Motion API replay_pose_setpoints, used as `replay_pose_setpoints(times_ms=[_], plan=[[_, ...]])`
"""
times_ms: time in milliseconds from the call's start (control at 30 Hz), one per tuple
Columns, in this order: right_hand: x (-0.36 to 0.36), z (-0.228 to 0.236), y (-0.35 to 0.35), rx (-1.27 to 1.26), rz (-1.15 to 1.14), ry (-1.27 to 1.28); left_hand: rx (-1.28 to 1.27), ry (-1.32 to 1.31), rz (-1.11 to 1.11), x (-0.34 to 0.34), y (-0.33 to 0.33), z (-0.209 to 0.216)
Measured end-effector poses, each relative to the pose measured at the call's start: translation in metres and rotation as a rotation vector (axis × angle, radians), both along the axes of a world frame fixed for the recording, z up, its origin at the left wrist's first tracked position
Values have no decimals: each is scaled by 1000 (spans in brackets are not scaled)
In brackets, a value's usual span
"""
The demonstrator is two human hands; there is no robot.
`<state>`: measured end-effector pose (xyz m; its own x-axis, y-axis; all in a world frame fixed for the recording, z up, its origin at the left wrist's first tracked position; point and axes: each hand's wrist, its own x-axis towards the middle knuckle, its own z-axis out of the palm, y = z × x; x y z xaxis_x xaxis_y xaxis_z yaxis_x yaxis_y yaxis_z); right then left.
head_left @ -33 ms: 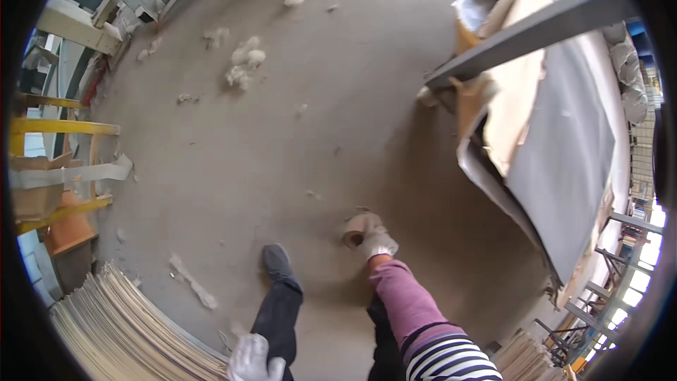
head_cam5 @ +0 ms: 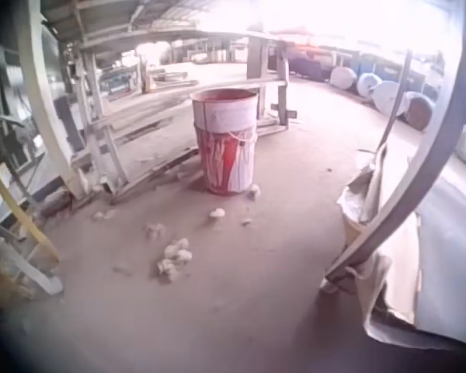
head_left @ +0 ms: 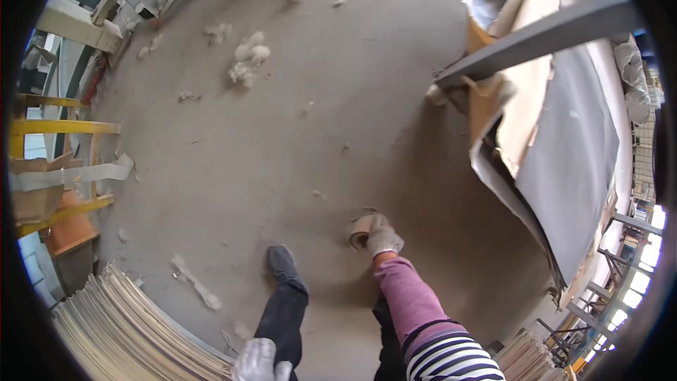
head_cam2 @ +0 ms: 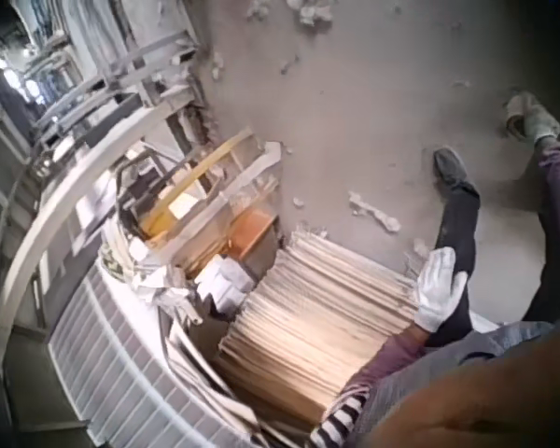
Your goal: The person moves a metal frame, gathers green plastic straps from the floor, and pushes a metal cart. They then pick up pieces of brown paper from the floor and the cart and place them onto a large pile.
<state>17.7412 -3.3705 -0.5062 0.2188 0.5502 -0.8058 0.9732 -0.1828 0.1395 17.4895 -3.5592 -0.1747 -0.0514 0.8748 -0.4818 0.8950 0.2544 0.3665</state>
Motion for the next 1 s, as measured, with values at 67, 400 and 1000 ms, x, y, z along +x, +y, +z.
replay_pose_setpoints(times_ms=[67,400,1000], plan=[[-6,1,11,-10,7,-18,-93,1,-7,-4,19,1],[-135,393,176,56,-82,437,-451,-159,-117,-63,145,54],[-18,518,726,175,-496,461,-341,11,817,-230,519,216]])
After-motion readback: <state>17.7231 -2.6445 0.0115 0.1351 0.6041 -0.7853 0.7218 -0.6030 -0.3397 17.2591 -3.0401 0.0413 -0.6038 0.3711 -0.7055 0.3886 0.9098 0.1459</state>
